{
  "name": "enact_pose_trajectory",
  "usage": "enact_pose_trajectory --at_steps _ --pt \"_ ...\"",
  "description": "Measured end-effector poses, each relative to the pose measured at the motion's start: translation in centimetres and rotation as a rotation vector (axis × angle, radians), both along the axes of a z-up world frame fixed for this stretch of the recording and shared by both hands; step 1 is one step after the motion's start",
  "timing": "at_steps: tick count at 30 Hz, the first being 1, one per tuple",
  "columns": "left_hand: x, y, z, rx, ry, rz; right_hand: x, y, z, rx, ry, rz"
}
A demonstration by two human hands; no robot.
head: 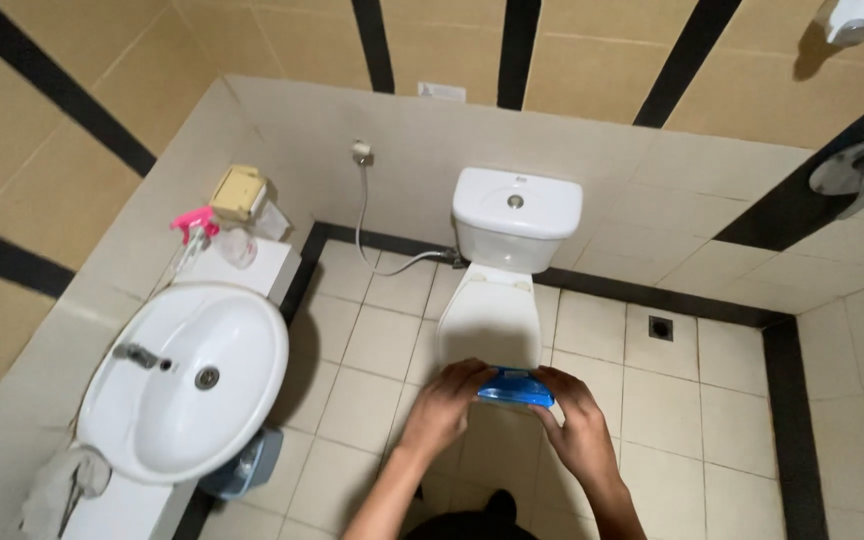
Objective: The person scrubs the inside of a white bathroom sink with a blue brush, then moves to scrub the grout lines on the tiled wall above the sink. The person also briefly handles a pink spray bottle.
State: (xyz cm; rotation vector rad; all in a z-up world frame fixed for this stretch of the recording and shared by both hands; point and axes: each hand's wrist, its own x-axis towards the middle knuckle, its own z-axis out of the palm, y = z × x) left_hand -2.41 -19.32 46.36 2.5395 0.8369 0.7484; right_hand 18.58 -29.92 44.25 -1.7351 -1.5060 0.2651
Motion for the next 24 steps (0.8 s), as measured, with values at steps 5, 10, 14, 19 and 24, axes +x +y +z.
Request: enact_pose_trajectory --at_steps 5,10,14,19,24 --pt "-0.5 -2.5 0.2 -0.055 -0.008 0.051 -0.5 -1.4 -0.3 -0.079 0.066 -0.011" --pt "-0.3 -4.7 1.4 -0.309 -0.028 0.158 -0.3 -2.8 0.0 -0.158 0.095 0.003" --pt "-0.2 -6.0 0.9 -0.145 0.006 0.147 -0.3 -3.7 1.2 -0.256 0.19 -0.006" --pt "-0.7 -8.2 0.8 -0.188 -0.004 0.188 -0.6 -4.9 1.3 -0.292 0.159 0.03" --pt "-1.5 -9.5 0.2 -0.111 -0.106 0.195 -1.5 -6.1 2.3 -0.197 0.411 0.098"
